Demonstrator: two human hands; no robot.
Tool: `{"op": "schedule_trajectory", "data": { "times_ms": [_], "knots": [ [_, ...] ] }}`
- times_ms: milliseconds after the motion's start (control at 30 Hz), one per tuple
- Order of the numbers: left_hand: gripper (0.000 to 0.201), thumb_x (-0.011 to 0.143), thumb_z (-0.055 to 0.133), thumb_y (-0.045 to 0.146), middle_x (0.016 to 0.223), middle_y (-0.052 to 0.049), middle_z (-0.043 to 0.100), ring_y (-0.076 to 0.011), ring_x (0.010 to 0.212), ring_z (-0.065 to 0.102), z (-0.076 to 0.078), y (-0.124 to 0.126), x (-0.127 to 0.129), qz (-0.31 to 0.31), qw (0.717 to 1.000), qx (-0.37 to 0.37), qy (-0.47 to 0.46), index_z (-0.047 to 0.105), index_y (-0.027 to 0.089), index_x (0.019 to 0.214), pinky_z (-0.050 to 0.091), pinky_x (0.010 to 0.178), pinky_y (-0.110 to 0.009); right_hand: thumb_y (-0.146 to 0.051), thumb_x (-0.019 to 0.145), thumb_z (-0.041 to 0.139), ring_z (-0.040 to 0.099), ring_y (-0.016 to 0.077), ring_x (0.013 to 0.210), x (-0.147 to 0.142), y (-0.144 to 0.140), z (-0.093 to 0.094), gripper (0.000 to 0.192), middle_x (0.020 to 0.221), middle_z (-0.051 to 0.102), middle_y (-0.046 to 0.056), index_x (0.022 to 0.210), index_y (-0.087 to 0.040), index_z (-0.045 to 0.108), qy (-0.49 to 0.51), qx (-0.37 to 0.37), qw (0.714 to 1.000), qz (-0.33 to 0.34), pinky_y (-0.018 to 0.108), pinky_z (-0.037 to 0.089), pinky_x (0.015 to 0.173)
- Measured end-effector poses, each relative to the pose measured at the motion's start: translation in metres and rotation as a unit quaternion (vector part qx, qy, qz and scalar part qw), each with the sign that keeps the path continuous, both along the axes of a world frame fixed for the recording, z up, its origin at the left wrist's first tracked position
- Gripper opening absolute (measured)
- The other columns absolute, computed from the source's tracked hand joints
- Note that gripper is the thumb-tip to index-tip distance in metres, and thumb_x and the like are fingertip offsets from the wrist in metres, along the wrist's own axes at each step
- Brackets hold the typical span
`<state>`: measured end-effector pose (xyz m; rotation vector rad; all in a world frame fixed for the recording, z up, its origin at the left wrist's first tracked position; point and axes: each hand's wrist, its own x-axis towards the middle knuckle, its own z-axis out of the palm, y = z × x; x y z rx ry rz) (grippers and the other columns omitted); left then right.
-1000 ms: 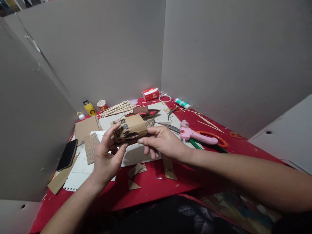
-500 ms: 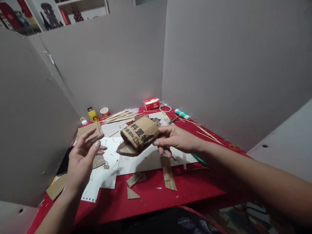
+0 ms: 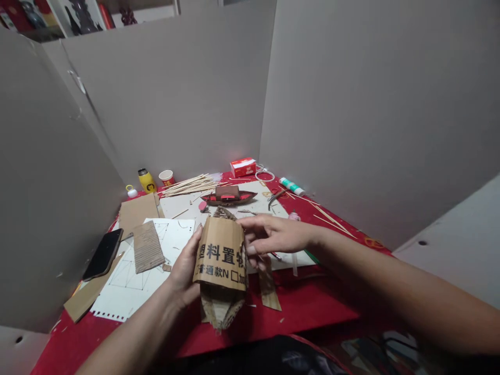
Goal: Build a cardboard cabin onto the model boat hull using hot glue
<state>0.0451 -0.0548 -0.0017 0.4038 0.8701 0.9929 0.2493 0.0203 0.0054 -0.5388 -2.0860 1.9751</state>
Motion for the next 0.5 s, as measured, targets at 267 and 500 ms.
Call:
{"op": "schedule_trajectory", "data": {
  "times_ms": [267,500],
  "knots": [
    [0.05,0.092,0.046,0.054,0.061,-0.007,0.069,-0.0194,0.053,0.065,0.004,-0.007,0.014,0.113,0.994,-0.01,-0.008,0.07,0.01,0.094,0.056,0.067,-0.034,-0.023,0.085,0.058,0.066,0.0116,0.062,-0.002,-0.01,-0.005,0.076,0.082,0.067,-0.001,0.151,-0.029,0.019,0.08,0.03,0.985,-0.148,0.02,0.048,0.054],
    [0.049,0.093,0.043,0.052,0.077,-0.01,0.073,-0.0241,0.073,0.071,-0.006,-0.011,0.026,0.185,0.98,0.027,-0.072,0.07,0.012,0.095,0.059,0.073,-0.038,-0.035,0.076,0.071,0.063,0.0186,0.088,-0.003,-0.057,-0.033,0.096,0.125,0.055,0.011,0.154,-0.029,0.016,0.005,0.045,0.971,-0.236,0.027,0.053,0.064]
  ]
}}
